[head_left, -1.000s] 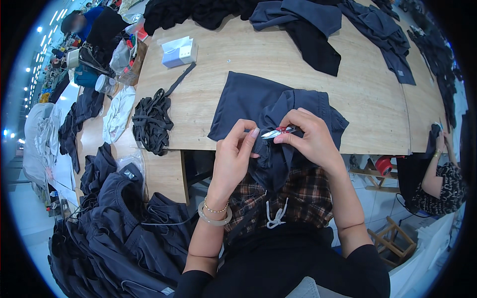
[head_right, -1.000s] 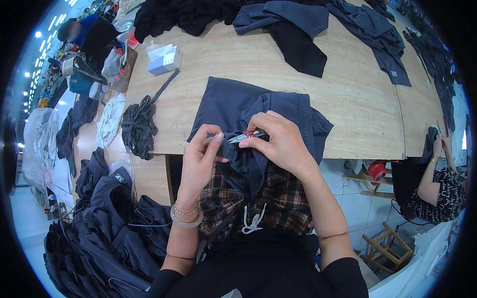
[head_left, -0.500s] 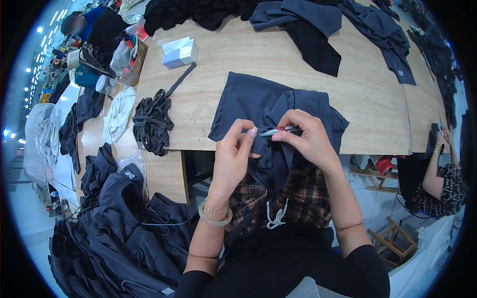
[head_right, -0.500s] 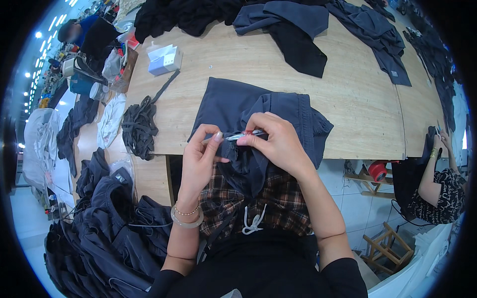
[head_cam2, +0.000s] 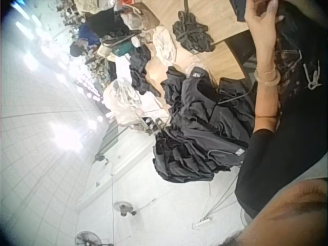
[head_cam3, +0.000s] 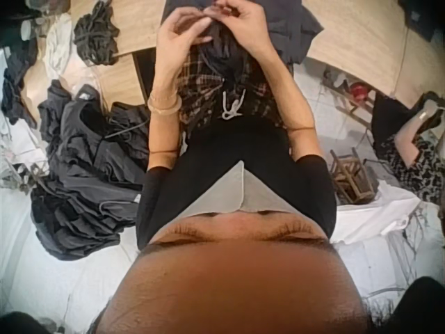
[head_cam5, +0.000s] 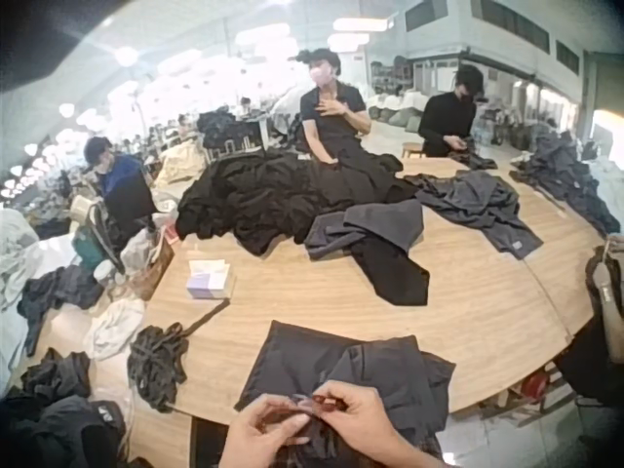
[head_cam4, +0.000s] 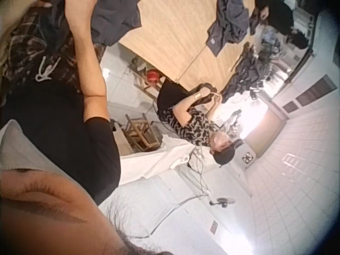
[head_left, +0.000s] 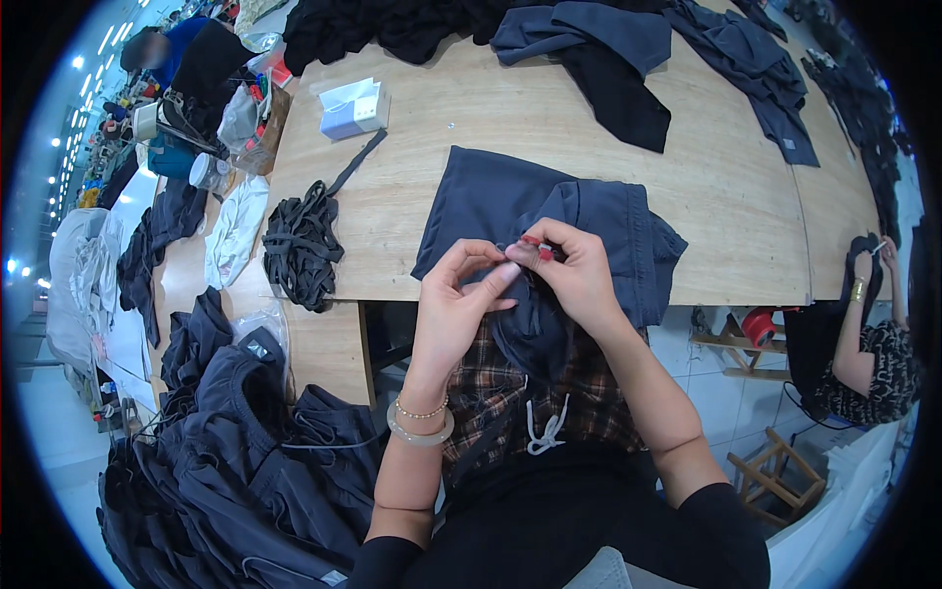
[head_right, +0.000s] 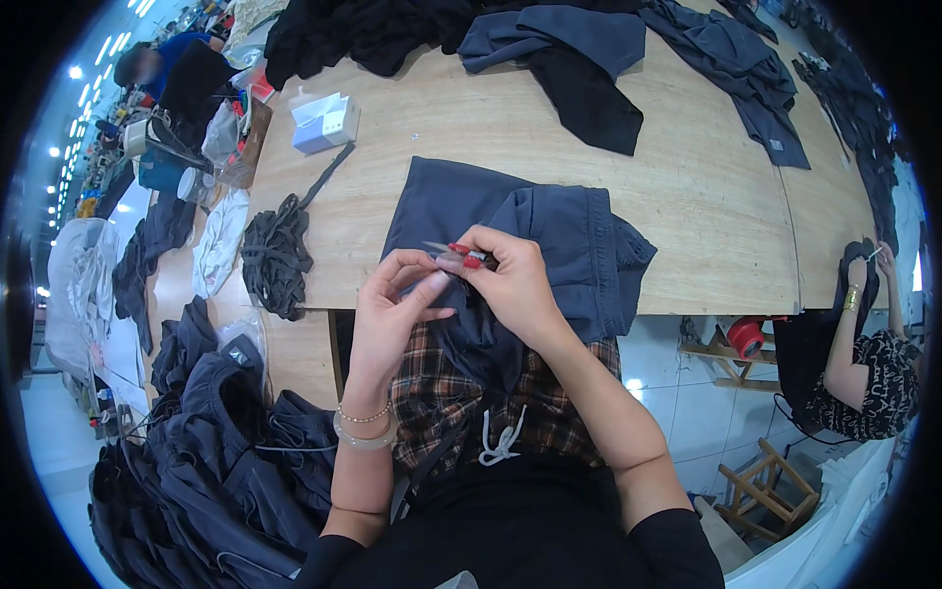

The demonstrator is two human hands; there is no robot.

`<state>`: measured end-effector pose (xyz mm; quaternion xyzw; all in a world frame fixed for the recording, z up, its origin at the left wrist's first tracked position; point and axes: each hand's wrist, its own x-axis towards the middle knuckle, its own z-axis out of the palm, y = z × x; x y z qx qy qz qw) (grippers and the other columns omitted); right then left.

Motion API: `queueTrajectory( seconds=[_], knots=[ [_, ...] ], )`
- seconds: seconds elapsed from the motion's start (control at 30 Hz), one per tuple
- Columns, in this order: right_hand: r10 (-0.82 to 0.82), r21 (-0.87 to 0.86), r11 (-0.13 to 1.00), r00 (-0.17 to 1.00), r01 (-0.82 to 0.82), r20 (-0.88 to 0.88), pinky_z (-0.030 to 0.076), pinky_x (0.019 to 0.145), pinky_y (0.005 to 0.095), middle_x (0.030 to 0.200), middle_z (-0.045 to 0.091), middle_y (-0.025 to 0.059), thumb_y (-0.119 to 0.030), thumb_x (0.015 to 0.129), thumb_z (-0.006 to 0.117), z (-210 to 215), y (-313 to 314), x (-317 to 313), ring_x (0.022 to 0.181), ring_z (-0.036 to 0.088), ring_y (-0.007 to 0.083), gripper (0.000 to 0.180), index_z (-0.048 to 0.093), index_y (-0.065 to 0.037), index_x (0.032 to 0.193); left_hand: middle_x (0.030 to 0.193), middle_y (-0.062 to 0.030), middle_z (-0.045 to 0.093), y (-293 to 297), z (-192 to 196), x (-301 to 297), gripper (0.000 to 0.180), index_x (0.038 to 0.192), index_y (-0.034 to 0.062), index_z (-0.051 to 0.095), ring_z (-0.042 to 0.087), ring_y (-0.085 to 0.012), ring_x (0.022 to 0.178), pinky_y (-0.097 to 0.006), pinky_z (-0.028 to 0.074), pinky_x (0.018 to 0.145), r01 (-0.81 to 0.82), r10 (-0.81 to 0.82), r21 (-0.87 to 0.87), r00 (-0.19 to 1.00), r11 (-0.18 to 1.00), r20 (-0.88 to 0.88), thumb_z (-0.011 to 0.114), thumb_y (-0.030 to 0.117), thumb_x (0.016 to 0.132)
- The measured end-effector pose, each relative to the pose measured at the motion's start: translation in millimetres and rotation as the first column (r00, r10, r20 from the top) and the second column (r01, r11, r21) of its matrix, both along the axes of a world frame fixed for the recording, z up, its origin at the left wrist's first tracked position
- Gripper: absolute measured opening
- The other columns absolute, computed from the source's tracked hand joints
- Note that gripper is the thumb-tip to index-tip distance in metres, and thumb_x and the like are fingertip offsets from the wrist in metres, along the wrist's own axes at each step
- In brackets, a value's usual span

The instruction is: The person uses a small red-handled tool to trim loose threads and excess fabric from the seams and waistband of a pair of dark grey shorts. The person repeatedly lifts and turns the garment to access different areas for trimming.

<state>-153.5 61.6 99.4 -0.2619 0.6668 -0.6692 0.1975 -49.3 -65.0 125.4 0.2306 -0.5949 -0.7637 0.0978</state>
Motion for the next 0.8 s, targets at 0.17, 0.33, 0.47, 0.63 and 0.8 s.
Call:
queueTrajectory(
  seconds=[0.17,0.33,0.47,0.63,0.8],
  knots=[
    [0.013,-0.067,0.998,0.997,-0.008,0.075,0.040,0.065,0.0213,0.073,0.056,-0.0036,-0.010,0.090,0.073,12,-6,-7,0.073,0.045,0.0025,0.016,0.063,0.000,0.083,0.103,-0.0016,0.068,-1,-6,3,0.020,0.109,0.0009,0.070,0.061,-0.0017,0.068,-0.020,0.058,0.063,0.074,-0.063,-0.200,0.996,0.977,0.064,0.073,0.004,0.089],
    [-0.031,-0.038,0.999,0.999,0.030,-0.031,0.041,0.067,0.0217,0.076,0.055,-0.0031,-0.013,0.091,0.073,20,-8,-20,0.075,0.047,0.0037,0.018,0.060,-0.001,0.089,0.095,-0.0008,0.068,3,-12,1,0.011,0.102,0.0015,0.072,0.059,-0.0014,0.068,-0.022,0.058,0.061,0.025,-0.015,-0.307,0.999,0.951,0.035,0.071,0.005,0.091],
    [-0.112,-0.058,0.992,0.994,0.112,-0.006,0.042,0.071,0.0215,0.081,0.055,-0.0016,-0.020,0.095,0.070,24,8,-26,0.076,0.048,0.0050,0.022,0.057,-0.003,0.098,0.087,-0.0001,0.064,0,-8,3,0.009,0.101,0.0011,0.069,0.058,-0.0012,0.070,-0.023,0.060,0.061,0.011,0.000,-0.191,0.998,0.982,0.057,0.065,0.008,0.096],
    [0.047,0.179,0.984,0.987,-0.019,-0.152,0.046,0.072,0.0245,0.087,0.062,0.0016,-0.022,0.089,0.075,25,44,-22,0.080,0.056,0.0070,0.025,0.063,-0.002,0.099,0.073,0.0052,0.052,-5,-10,5,0.009,0.104,0.0026,0.063,0.049,0.0007,0.067,-0.025,0.061,0.063,0.008,-0.002,-0.096,0.999,0.995,0.052,0.058,0.010,0.101],
    [0.095,0.311,0.950,0.949,0.003,-0.300,0.047,0.065,0.0296,0.080,0.064,0.0067,-0.029,0.080,0.081,29,48,-8,0.072,0.062,0.0193,0.030,0.070,-0.002,0.088,0.071,0.0062,0.049,-3,-7,4,0.010,0.104,0.0028,0.061,0.048,0.0006,0.066,-0.025,0.061,0.062,0.022,-0.015,-0.113,0.998,0.993,0.065,0.057,0.011,0.102]
  ],
)
